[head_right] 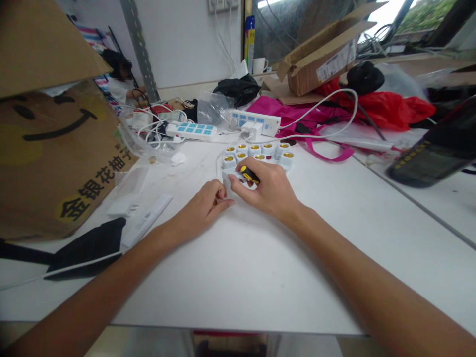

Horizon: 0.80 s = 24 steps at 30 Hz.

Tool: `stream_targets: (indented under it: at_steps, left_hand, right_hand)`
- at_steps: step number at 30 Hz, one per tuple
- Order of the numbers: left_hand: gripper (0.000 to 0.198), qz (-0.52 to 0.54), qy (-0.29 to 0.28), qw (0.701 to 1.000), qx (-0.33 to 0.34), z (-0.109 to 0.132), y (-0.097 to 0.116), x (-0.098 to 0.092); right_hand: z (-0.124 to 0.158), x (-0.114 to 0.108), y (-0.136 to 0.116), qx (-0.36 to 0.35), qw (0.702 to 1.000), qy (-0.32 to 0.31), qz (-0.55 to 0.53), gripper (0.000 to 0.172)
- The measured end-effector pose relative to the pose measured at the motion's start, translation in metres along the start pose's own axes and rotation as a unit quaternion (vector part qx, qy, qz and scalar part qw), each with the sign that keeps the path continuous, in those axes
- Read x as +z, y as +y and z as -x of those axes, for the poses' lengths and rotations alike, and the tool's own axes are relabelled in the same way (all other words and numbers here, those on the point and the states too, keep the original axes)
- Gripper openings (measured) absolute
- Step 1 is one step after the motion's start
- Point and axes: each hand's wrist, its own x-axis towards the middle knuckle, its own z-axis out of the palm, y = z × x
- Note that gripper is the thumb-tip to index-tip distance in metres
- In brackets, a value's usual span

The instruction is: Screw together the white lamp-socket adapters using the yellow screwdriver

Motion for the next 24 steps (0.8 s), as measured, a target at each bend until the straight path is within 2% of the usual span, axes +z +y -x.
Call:
stream_targets:
  at_steps: [4, 6, 10, 14, 18, 24]
  left_hand:
    - [0.025, -0.124, 0.025, 0.992, 0.022, 0.0, -0.009, -0.008]
    - [0.026, -0.145, 0.029, 0.989, 0.028, 0.0, -0.011, -0.014]
    - [0.03, -0.108, 0.014, 0.992, 0.061, -0.002, -0.009, -0.025]
    - [0.021, -0.052, -0.008, 0.994, 0.098, -0.003, -0.011, -0.03]
    - [0.017, -0.051, -0.012, 0.989, 0.136, -0.001, -0.014, -0.029]
    - [0.015, -0.045, 0.022, 0.984, 0.173, 0.0, -0.015, -0.021]
  right_hand:
    - [0.0, 0.0, 0.0, 0.002, 1.0, 0.009, 0.007, 0.018]
    - [0.0, 0.001, 0.001, -0.001, 1.0, 0.013, 0.007, 0.02]
    - [0.0, 0.001, 0.003, -0.002, 1.0, 0.021, 0.007, 0.02]
    - [-0.001, 0.0, 0.003, -0.005, 1.0, 0.019, 0.007, 0.02]
    - [-0.002, 0.0, 0.003, -0.008, 1.0, 0.023, 0.005, 0.02]
    - [-0.002, 0.0, 0.003, -0.008, 1.0, 0.018, -0.007, 0.02]
